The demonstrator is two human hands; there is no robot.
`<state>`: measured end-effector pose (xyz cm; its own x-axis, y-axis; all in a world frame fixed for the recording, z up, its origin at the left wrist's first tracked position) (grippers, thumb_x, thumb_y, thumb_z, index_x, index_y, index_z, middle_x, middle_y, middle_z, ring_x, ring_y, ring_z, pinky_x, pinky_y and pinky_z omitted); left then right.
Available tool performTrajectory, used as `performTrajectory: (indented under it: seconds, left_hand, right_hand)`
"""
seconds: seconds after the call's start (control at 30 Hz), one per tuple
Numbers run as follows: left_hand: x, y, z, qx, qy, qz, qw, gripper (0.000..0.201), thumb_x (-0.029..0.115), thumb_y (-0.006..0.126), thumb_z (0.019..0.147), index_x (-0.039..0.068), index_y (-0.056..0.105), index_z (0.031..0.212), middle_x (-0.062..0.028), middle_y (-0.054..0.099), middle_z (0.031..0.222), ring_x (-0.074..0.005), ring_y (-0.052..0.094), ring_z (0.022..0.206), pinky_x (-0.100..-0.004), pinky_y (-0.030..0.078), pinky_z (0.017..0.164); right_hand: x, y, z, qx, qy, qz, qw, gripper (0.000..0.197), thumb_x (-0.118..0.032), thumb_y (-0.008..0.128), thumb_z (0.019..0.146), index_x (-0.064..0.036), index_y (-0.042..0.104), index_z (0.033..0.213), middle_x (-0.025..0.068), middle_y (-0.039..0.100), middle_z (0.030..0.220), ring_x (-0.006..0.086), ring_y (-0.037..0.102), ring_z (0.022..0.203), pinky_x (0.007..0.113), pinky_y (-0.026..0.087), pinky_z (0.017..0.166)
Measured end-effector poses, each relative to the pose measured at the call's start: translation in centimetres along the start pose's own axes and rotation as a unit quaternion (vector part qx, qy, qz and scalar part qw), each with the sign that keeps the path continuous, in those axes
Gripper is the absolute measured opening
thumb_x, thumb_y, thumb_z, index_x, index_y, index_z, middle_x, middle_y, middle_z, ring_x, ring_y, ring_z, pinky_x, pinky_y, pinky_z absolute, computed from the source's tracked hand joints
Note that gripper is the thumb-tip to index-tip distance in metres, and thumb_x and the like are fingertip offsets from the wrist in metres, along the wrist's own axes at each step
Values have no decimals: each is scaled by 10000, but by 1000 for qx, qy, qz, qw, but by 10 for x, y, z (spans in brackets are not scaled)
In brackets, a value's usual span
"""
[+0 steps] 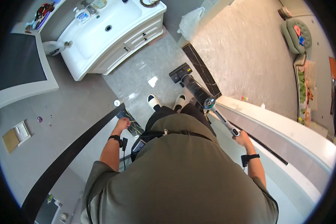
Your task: The person maneuvers a wet-dry vacuum over a floor, then removes the dirty water tank and rinses it in a bathroom sink, pouring detergent into the tank and scrubbing it by hand before rinsing again.
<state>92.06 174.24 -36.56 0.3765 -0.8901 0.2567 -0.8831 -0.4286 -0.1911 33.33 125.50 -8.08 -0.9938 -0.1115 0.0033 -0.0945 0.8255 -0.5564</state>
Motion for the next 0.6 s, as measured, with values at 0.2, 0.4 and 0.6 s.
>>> performTrajectory:
  seconds: [0.2, 0.4, 0.6]
  left_hand:
    - [35, 28, -15, 6, 18, -16, 1000, 190, 160, 532, 877, 97, 649, 1013, -25, 688, 830, -135, 635, 697, -314, 485, 550]
    - [9, 58, -20, -19, 11, -32, 999, 142, 128, 549, 846, 76, 673, 891, -59, 688, 815, -166, 643, 682, -350, 499, 533]
    - [35, 71, -8, -47, 172, 116, 977, 114, 128, 591, 812, 44, 663, 788, -101, 679, 770, -205, 679, 655, -373, 536, 504]
  right_hand:
    - [-18, 18, 79, 18, -56, 79, 995, 323, -295, 750, 780, 2, 643, 711, 107, 637, 596, 211, 606, 499, 377, 474, 525]
    - [-79, -19, 123, -9, -114, 89, 989, 448, -411, 770, 756, 10, 645, 668, 123, 624, 589, 235, 623, 546, 392, 491, 572]
    - [-114, -28, 142, -120, -124, 252, 952, 629, -599, 507, 922, -38, 585, 647, 58, 541, 556, 173, 541, 538, 331, 416, 565]
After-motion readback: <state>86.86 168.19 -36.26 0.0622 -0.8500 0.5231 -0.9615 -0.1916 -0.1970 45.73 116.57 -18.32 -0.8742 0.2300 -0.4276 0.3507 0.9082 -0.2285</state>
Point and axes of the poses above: each hand's wrist, its own z-axis towards the middle knuckle, its own y-axis out of the palm, x = y × z, the point moved 10 cm from there along z, towards the middle knuckle
